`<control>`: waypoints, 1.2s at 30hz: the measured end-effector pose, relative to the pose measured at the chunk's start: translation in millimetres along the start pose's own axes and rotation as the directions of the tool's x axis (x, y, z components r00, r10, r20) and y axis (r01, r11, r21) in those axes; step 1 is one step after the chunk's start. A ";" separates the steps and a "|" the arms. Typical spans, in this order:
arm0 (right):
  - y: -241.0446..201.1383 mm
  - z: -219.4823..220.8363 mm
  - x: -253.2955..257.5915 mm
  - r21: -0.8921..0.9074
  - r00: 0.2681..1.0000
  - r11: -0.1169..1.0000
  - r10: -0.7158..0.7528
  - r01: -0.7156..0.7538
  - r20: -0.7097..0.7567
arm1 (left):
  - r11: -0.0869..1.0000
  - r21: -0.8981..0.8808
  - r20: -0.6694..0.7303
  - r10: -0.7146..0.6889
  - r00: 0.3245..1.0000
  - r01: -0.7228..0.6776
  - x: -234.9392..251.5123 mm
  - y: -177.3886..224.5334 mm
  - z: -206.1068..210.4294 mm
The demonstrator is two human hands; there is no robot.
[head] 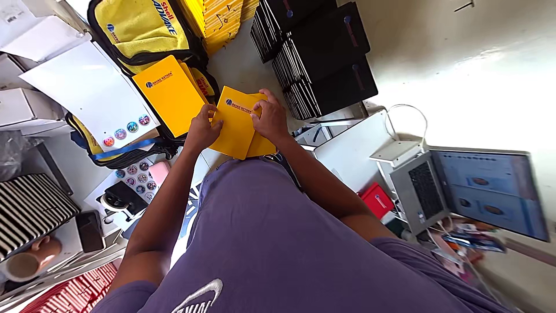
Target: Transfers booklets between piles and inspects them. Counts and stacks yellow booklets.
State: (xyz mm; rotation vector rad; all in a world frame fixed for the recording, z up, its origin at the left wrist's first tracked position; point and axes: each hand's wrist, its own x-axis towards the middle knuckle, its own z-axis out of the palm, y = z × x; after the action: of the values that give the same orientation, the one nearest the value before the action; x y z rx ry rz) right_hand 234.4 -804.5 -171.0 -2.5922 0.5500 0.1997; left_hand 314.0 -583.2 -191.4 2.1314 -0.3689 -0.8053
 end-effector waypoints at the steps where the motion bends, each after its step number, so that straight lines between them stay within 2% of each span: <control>1: 0.1 -2.0 0.6 0.004 1.000 1.000 0.003 -0.003 0.008 | 1.000 -0.007 -0.001 -0.007 1.000 0.007 -0.7 2.2 1.6; 6: 7.1 -17.9 10.6 0.002 0.991 1.000 -0.014 0.014 0.132 | 0.997 -0.075 0.066 -0.006 0.998 0.011 -15.1 8.3 20.3; 10: 15.7 -27.1 20.3 0.022 0.973 0.997 -0.083 0.080 0.216 | 0.998 -0.064 0.042 0.030 0.999 -0.027 -26.7 7.7 35.9; 14: 8.5 -22.7 15.3 -0.116 0.967 0.980 -0.136 0.163 0.215 | 0.998 -0.054 0.043 0.042 0.998 -0.040 -26.0 3.1 36.7; 18: 0.5 -15.1 11.4 -0.256 0.974 0.951 -0.130 0.175 0.184 | 0.998 0.007 0.068 0.066 0.995 -0.067 -24.1 5.7 32.7; 22: -3.3 -12.8 9.6 -0.327 0.975 0.926 -0.134 0.187 0.179 | 0.988 0.126 0.011 0.091 0.996 -0.091 -20.9 10.0 30.8; 26: 2.4 -9.9 9.1 -0.324 0.967 0.917 -0.188 0.235 0.170 | 0.960 0.242 -0.103 0.170 0.980 -0.141 -15.5 19.7 34.0; 30: 6.0 -8.3 5.7 -0.315 0.961 0.912 -0.218 0.263 0.171 | 0.947 0.275 -0.103 0.200 0.974 -0.166 -5.9 27.1 39.2; 33: 2.6 -10.5 -0.2 -0.305 0.961 0.917 -0.209 0.257 0.182 | 0.958 0.251 -0.106 0.170 0.980 -0.139 -1.1 28.2 38.7; 36: 0.7 -19.4 -5.1 -0.261 0.964 0.938 -0.182 0.230 0.195 | 0.980 0.192 -0.089 0.074 0.993 -0.056 -1.8 25.6 36.1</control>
State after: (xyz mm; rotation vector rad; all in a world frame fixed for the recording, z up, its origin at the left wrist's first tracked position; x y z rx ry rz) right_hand 230.3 -812.6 -153.2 -2.8487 0.1953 0.4501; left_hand 289.2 -619.7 -187.6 2.3120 -0.4786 -0.6494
